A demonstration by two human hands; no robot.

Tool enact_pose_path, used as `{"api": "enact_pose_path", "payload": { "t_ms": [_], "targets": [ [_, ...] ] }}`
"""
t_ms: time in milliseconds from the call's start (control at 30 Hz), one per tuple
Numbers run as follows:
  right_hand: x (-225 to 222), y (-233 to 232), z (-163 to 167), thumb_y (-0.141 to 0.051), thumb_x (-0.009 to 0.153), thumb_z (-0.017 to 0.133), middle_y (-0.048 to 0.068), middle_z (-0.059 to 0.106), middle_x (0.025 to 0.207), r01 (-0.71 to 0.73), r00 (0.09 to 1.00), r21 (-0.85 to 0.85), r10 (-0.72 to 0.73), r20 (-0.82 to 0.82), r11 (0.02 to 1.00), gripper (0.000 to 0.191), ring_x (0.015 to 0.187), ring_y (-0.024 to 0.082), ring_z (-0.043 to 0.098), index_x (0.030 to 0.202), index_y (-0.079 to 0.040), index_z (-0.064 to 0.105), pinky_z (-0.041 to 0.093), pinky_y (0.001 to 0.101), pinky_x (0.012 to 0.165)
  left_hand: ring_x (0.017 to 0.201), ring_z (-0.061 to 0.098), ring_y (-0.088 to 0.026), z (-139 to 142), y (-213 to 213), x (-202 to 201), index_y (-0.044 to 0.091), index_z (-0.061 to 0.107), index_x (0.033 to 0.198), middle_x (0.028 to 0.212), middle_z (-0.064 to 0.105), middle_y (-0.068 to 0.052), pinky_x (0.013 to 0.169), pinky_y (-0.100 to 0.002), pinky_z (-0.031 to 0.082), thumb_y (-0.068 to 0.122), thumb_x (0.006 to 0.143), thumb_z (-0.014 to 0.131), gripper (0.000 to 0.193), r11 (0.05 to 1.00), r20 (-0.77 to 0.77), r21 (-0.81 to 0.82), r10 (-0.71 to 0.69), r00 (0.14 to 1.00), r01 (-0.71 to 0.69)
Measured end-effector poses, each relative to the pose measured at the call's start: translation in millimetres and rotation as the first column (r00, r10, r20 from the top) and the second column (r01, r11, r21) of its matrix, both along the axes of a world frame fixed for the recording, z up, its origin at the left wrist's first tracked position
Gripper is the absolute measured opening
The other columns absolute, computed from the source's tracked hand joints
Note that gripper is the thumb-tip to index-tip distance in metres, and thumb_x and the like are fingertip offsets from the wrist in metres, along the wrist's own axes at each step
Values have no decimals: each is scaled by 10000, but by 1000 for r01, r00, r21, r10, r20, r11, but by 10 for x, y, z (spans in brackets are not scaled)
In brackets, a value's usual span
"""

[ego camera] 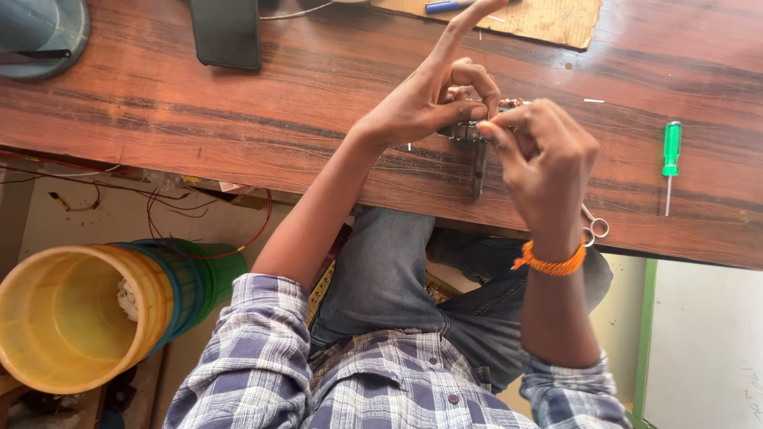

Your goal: The person works on an electric motor armature at a workbench, using scissors to trim and separate the copper wire windings while holding and rotating the armature with the other hand. They continue trimming around the windings and reposition the armature on the bench.

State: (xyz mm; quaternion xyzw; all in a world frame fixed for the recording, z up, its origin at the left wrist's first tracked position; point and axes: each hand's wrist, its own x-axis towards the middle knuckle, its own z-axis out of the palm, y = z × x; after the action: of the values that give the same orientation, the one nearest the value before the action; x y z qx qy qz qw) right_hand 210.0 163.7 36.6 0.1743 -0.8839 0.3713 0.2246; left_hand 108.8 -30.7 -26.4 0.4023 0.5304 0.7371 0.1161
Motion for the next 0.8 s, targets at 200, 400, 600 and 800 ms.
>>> {"api": "enact_pose_path", "payload": {
  "t_ms": [200,400,600,800],
  "targets": [
    [263,-231,-192,-12,964,848,-3,586,785,99,995,-213,-96,23,972,116,653,53,435,948,-12,734,321,257,585,1052,764,-121,42,-40,-29,241,67,1640,1272,775,-84,886,-339,530,66,936,877,1087,946,-426,-100,240,872,-309],
    [291,-198,-335,2,985,815,-31,555,815,56,997,-351,-33,71,935,97,684,24,395,978,24,721,305,235,594,1071,785,-113,15,-30,-34,217,173,1616,998,813,-3,1134,-383,511,4,1012,833,920,958,-414,-84,218,884,-276],
    [214,-256,-494,-5,981,811,-70,455,659,92,991,-434,-39,128,896,127,600,8,315,910,13,707,228,235,536,1048,784,-98,53,-80,-18,151,349,1518,978,785,11,1104,-382,550,15,1008,810,701,974,-263,-116,157,952,-193],
    [174,-260,-549,-9,985,804,-77,474,681,66,997,-414,-42,67,908,114,614,1,332,925,17,711,245,242,541,1011,686,-94,128,-114,8,133,333,1514,957,793,11,1082,-328,432,53,999,822,714,962,-347,-115,194,918,-247]
  ]
}}
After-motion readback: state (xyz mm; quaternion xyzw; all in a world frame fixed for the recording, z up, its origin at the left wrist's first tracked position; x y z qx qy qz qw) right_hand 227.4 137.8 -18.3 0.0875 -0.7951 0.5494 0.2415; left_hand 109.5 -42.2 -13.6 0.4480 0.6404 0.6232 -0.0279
